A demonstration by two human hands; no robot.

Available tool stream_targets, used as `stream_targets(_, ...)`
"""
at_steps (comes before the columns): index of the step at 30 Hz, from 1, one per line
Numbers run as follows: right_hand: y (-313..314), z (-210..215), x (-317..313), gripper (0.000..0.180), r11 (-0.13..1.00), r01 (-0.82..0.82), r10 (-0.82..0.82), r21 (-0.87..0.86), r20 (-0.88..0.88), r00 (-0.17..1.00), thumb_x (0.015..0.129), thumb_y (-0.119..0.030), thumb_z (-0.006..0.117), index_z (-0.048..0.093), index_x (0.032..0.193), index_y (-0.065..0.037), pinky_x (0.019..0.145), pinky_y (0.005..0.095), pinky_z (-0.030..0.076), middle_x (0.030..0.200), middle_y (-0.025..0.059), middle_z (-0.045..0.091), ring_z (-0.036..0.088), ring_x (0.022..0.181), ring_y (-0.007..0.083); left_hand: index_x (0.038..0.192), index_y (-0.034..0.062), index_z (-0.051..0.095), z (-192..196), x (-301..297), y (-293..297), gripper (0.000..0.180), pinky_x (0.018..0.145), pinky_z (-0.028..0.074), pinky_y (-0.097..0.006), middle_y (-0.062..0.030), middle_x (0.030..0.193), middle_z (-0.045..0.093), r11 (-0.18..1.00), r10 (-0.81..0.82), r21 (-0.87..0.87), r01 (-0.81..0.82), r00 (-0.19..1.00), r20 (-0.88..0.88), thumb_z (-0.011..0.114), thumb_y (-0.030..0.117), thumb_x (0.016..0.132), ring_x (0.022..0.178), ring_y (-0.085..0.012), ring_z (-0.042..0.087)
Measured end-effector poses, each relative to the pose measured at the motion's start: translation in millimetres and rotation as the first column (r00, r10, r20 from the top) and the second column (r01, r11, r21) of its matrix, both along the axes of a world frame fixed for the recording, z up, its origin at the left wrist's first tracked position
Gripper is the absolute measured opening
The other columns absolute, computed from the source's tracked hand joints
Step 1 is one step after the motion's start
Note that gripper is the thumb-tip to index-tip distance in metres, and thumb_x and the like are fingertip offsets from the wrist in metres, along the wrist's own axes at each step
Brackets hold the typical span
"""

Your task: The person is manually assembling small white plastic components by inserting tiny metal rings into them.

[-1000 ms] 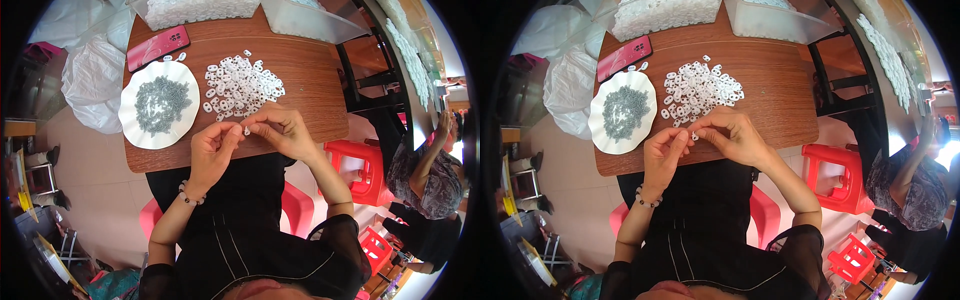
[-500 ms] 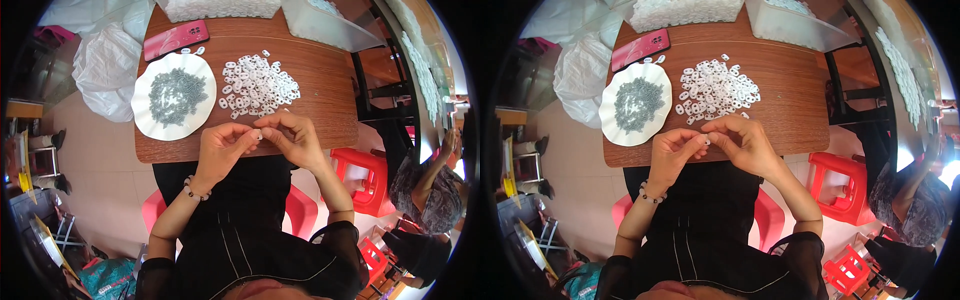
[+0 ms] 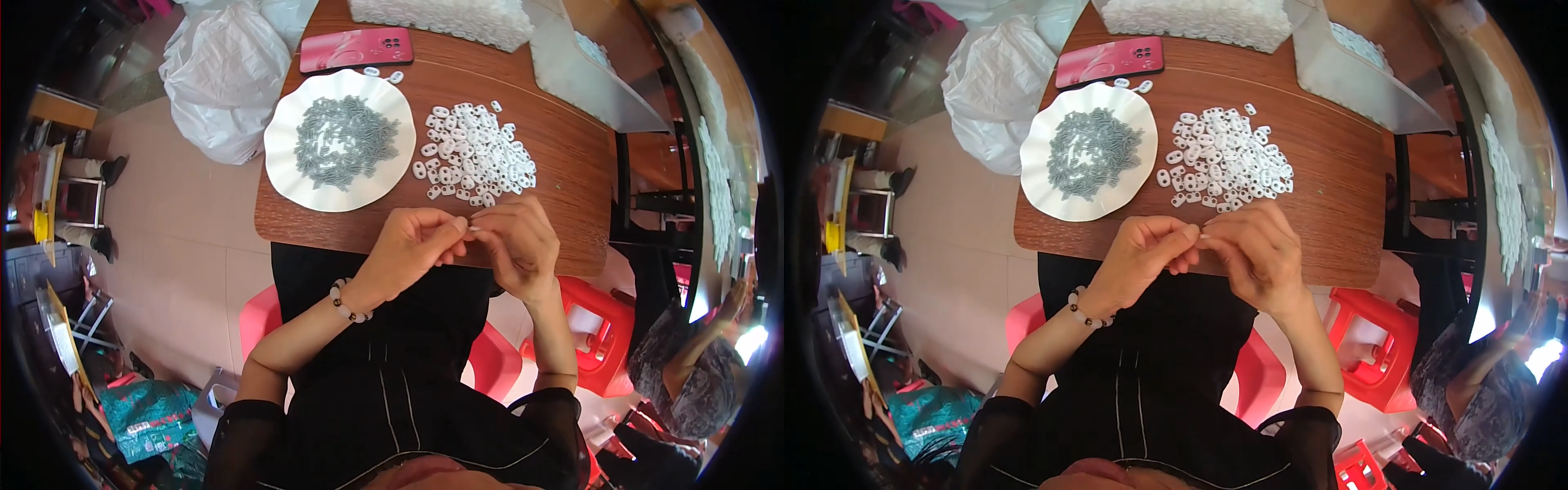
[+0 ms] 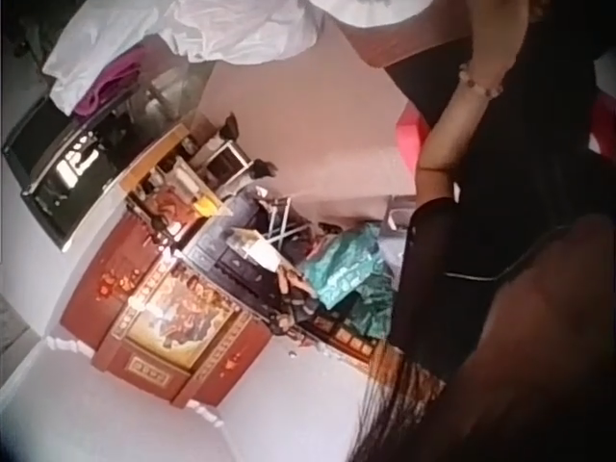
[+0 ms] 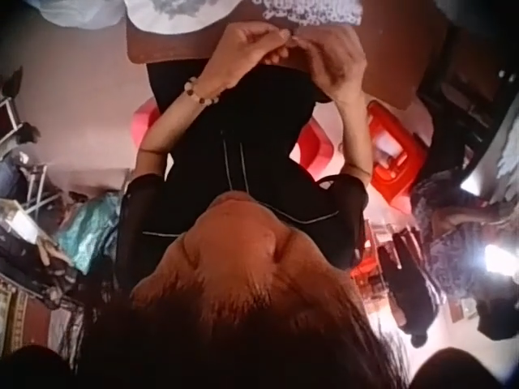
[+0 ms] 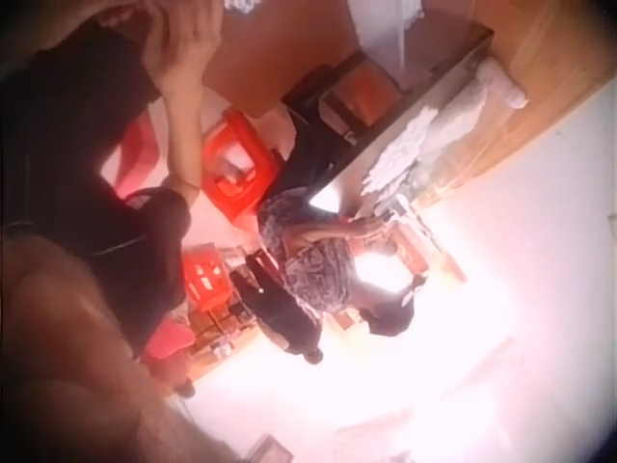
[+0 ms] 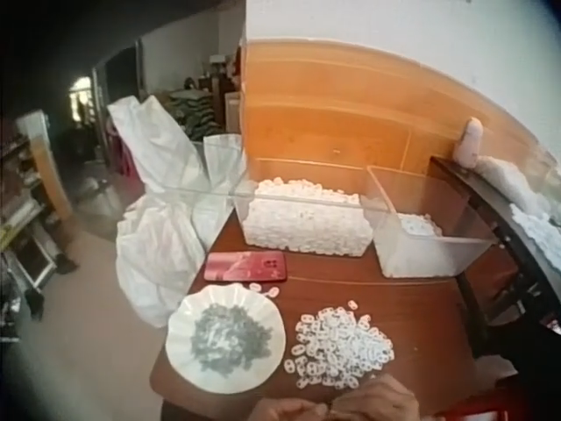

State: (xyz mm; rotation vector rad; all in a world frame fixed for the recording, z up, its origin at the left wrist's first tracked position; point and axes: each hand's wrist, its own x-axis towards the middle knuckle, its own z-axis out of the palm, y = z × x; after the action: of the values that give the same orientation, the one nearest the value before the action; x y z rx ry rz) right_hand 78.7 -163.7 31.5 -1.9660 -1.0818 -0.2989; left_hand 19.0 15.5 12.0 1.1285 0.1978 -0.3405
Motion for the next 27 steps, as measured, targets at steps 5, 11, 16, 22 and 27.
stream_targets(5, -6, -6, -5, 0.009, 0.989, 0.148, -0.147, -0.007, -0.19, 0.971, 0.081, 0.003, 0.067, 0.063, 0.087, -0.002, 0.057, 0.0293, 0.046, 0.072, 0.0063, 0.059, 0.055, 0.066, 0.0196, 0.098, 0.0048, 0.067, 20, 13, 35, 0.016, 0.067, 0.049, -0.031, -0.0088, 0.087, 0.06, 0.674, -0.023, 0.6, -0.432, 0.798, 0.602, 0.065, 0.006, 0.083, 0.079, -0.0206, 0.06)
stream_targets(11, -2, -8, -8, 0.007, 0.995, 0.101, -0.095, 0.012, -0.236, 0.967, 0.081, 0.003, 0.067, 0.063, 0.085, -0.001, 0.054, 0.0294, 0.044, 0.072, 0.0069, 0.058, 0.053, 0.064, 0.0193, 0.1, 0.0039, 0.066, 20, 32, 126, 0.019, 0.087, 0.043, -0.036, -0.0133, 0.101, 0.056, 0.105, -0.167, 0.909, -0.404, 0.894, 0.417, 0.063, 0.005, 0.081, 0.097, -0.0291, 0.055)
stream_targets(16, 2, -6, -9, 0.007, 0.998, 0.067, -0.069, -0.018, -0.189, 0.98, 0.08, 0.002, 0.068, 0.063, 0.084, -0.001, 0.054, 0.0293, 0.043, 0.073, 0.0063, 0.06, 0.052, 0.063, 0.02, 0.097, 0.0037, 0.066, 8, 46, 150, 0.016, 0.077, 0.046, -0.036, -0.013, 0.092, 0.058, 0.118, -0.218, 0.932, -0.342, 0.907, 0.361, 0.065, 0.008, 0.082, 0.086, -0.0277, 0.057)
stream_targets(22, 6, -6, -11, 0.008, 0.998, 0.042, -0.052, -0.053, -0.201, 0.978, 0.08, 0.002, 0.069, 0.064, 0.085, -0.002, 0.055, 0.0298, 0.042, 0.072, 0.0055, 0.059, 0.052, 0.063, 0.0196, 0.083, 0.0049, 0.066, 2, 51, 139, 0.009, 0.074, 0.046, -0.043, -0.0151, 0.084, 0.059, -0.013, -0.209, 0.94, -0.341, 0.92, 0.331, 0.068, 0.013, 0.079, 0.087, -0.0342, 0.057)
stream_targets(27, 7, -7, -11, 0.008, 0.998, 0.039, -0.049, -0.057, -0.198, 0.979, 0.08, 0.002, 0.069, 0.064, 0.085, -0.003, 0.055, 0.0298, 0.042, 0.071, 0.005, 0.058, 0.051, 0.062, 0.0191, 0.082, 0.0041, 0.064, 1, 53, 138, 0.01, 0.074, 0.046, -0.043, -0.0153, 0.084, 0.06, 0.013, -0.178, 0.947, -0.321, 0.931, 0.318, 0.069, 0.012, 0.078, 0.085, -0.0344, 0.058)
